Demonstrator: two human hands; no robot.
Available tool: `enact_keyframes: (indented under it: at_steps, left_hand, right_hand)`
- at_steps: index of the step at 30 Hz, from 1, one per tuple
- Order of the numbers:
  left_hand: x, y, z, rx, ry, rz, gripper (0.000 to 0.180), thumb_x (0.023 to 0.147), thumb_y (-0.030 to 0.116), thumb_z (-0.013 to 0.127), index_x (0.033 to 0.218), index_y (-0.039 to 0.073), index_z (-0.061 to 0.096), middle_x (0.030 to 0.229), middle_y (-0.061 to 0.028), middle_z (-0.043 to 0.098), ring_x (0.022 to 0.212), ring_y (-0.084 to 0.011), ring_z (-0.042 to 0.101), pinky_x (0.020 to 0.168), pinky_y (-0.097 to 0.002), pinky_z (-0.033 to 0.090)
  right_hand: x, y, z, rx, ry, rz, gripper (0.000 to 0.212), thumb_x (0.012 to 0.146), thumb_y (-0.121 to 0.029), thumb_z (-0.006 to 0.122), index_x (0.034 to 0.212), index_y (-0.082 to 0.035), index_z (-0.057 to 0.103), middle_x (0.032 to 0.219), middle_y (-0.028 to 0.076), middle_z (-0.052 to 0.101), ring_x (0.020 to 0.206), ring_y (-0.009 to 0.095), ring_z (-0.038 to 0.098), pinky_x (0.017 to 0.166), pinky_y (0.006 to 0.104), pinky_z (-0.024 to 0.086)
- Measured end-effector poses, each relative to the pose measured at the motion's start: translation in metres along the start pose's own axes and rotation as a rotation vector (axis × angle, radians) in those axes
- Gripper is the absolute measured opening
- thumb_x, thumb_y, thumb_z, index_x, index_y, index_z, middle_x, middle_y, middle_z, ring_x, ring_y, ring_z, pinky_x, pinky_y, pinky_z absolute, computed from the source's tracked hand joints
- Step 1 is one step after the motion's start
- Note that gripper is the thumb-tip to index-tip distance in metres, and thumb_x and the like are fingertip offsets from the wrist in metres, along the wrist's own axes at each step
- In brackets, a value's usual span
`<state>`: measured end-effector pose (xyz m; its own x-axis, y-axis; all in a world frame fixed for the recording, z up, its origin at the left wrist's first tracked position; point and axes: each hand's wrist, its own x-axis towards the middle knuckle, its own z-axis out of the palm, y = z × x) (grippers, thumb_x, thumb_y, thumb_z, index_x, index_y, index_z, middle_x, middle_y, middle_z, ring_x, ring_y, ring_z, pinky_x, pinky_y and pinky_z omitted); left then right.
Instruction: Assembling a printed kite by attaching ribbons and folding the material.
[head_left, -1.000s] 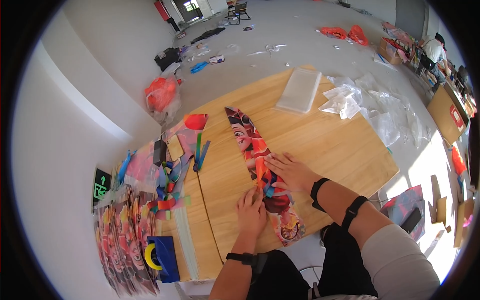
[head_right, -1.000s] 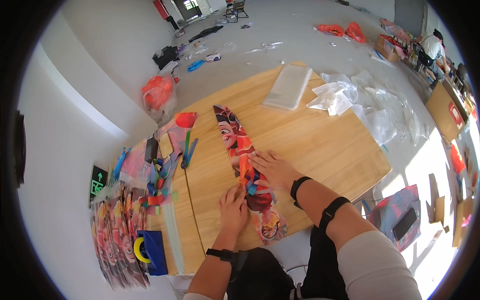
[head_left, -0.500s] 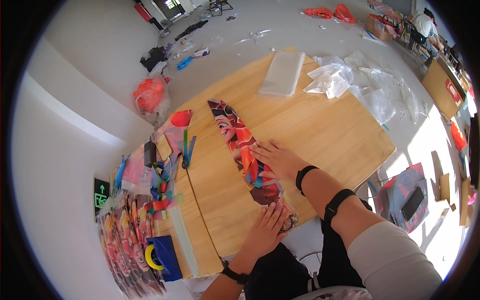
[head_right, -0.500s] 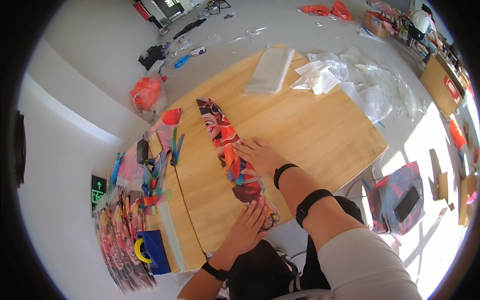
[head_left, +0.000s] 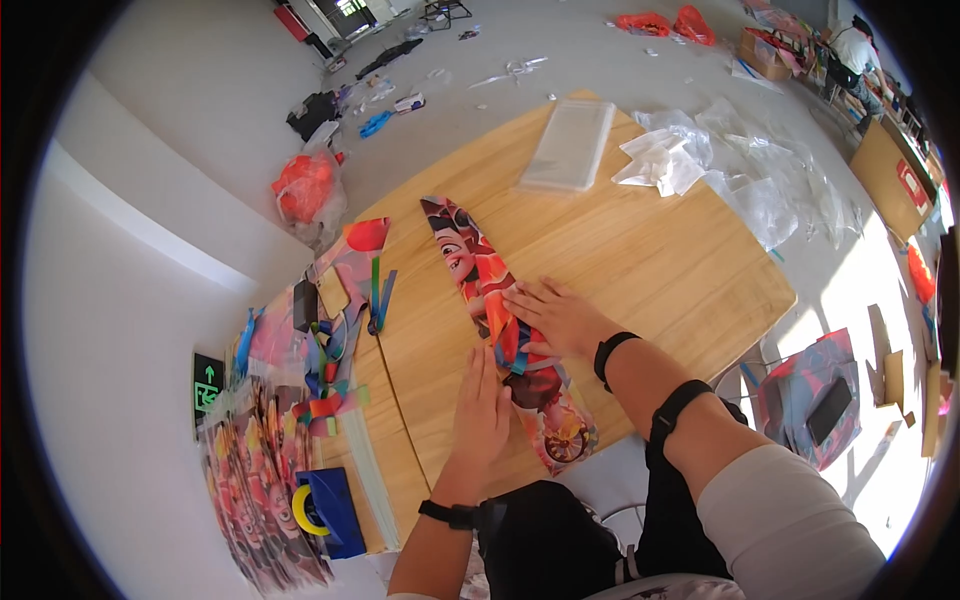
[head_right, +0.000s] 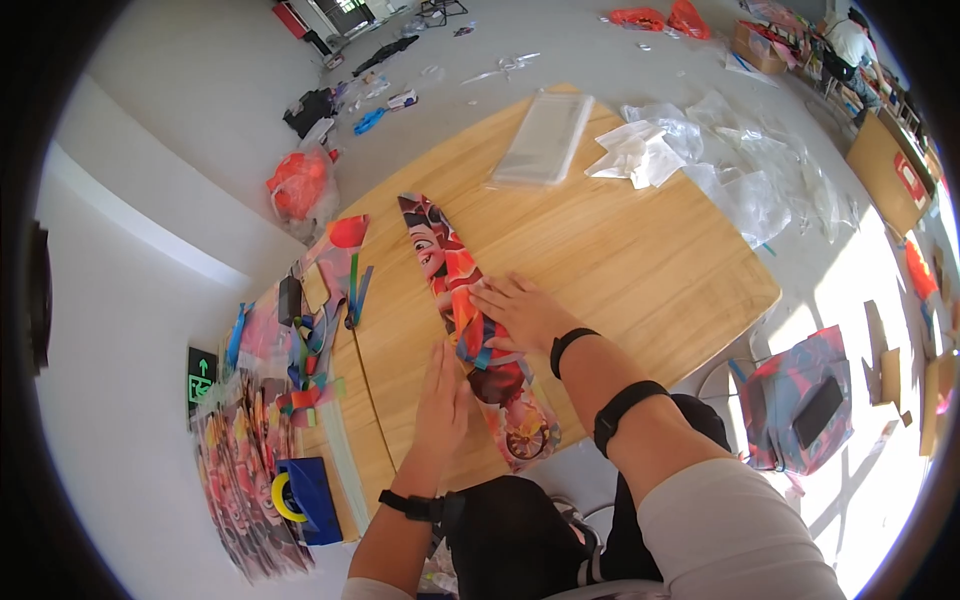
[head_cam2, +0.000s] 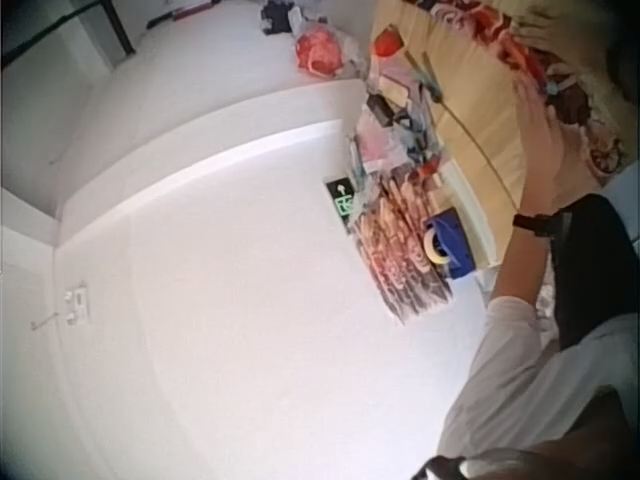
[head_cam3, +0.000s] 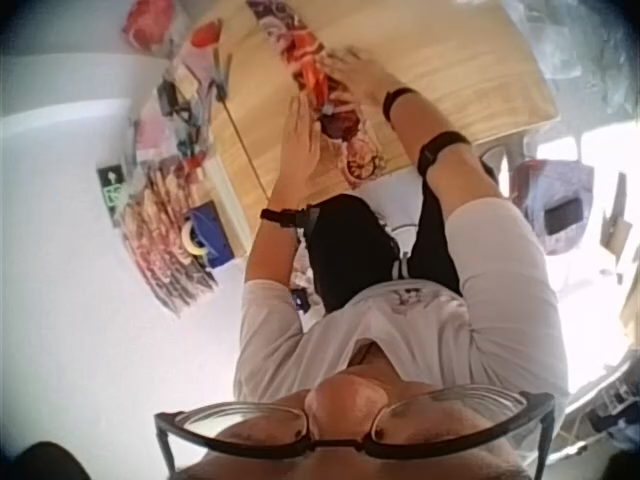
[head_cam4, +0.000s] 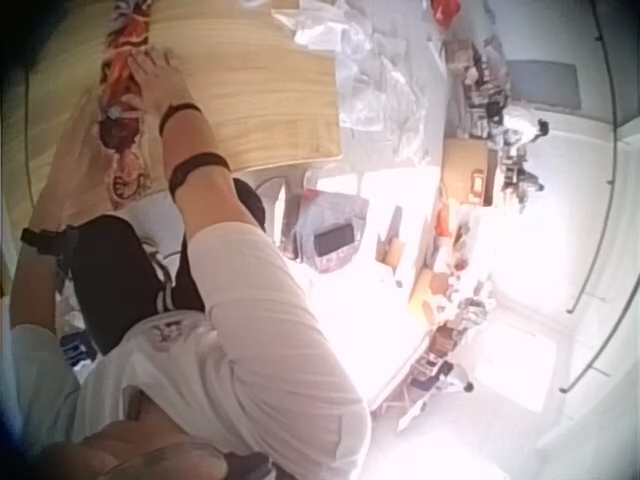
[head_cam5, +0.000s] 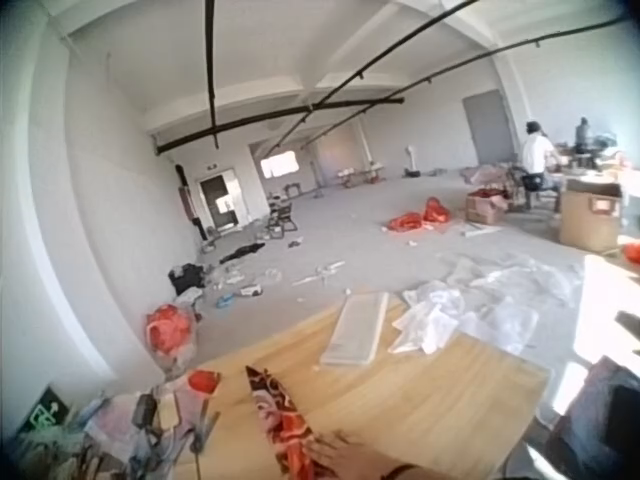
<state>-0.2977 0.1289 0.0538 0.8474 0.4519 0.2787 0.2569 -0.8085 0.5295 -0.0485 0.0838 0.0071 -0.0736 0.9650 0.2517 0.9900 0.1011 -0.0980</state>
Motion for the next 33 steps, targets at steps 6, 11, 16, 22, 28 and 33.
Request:
enact_keyframes:
  at_steps: [6,11,16,22,28,33]
  left_hand:
    - [0.035,-0.019,0.012,0.13,0.133,-0.083,0.033,0.096,0.017,0.065,0.127,0.006,0.064,0.135,-0.0191,0.058,0.121,-0.0372,0.057,0.103,-0.0456,0.045]
    - [0.044,-0.024,0.022,0.152,0.195,-0.153,0.026,0.093,0.021,0.07,0.117,0.009,0.069,0.121,-0.012,0.067,0.111,-0.0328,0.06,0.098,-0.0458,0.045]
    - [0.041,-0.023,0.025,0.355,0.107,0.088,0.033,0.092,0.017,0.07,0.125,0.014,0.068,0.107,-0.0084,0.073,0.111,-0.0277,0.063,0.098,-0.0451,0.042]
    - [0.033,-0.032,0.027,0.237,0.148,0.044,0.034,0.092,0.011,0.068,0.125,0.014,0.069,0.117,-0.0049,0.071,0.114,-0.0267,0.061,0.099,-0.0445,0.041]
    - [0.022,-0.033,0.02,0.301,0.101,0.073,0.032,0.088,0.009,0.068,0.12,0.011,0.073,0.138,-0.0026,0.063,0.122,-0.0247,0.059,0.102,-0.0432,0.041]
    - [0.007,-0.031,0.019,0.375,0.019,0.118,0.043,0.09,0.009,0.066,0.132,0.01,0.065,0.143,-0.0049,0.06,0.124,-0.0276,0.057,0.104,-0.0449,0.041]
  right_hand:
    - [-0.002,0.004,0.002,0.003,-0.011,0.011,0.088,0.094,-0.058,0.059,0.163,-0.012,0.028,0.168,0.005,0.031,0.156,0.022,0.025,0.127,0.0477,0.017]
    - [-0.003,0.003,-0.002,0.051,-0.02,0.014,0.091,0.09,-0.054,0.064,0.163,-0.012,0.028,0.168,0.005,0.032,0.156,0.021,0.025,0.127,0.0475,0.017]
    - [-0.005,0.004,0.0,0.059,0.04,0.015,0.088,0.092,-0.056,0.062,0.161,-0.011,0.033,0.166,0.004,0.036,0.154,0.022,0.028,0.126,0.0478,0.02]
    - [-0.004,0.001,-0.001,0.092,0.031,0.023,0.087,0.092,-0.053,0.063,0.161,-0.011,0.031,0.167,0.005,0.033,0.156,0.021,0.025,0.127,0.047,0.018]
    - [-0.004,0.004,0.003,0.077,0.022,0.025,0.087,0.092,-0.055,0.062,0.161,-0.011,0.031,0.167,0.003,0.032,0.156,0.021,0.025,0.127,0.0469,0.018]
    - [-0.003,0.003,0.005,0.081,0.039,0.025,0.087,0.092,-0.056,0.061,0.161,-0.011,0.032,0.167,0.003,0.033,0.156,0.021,0.026,0.127,0.0467,0.018]
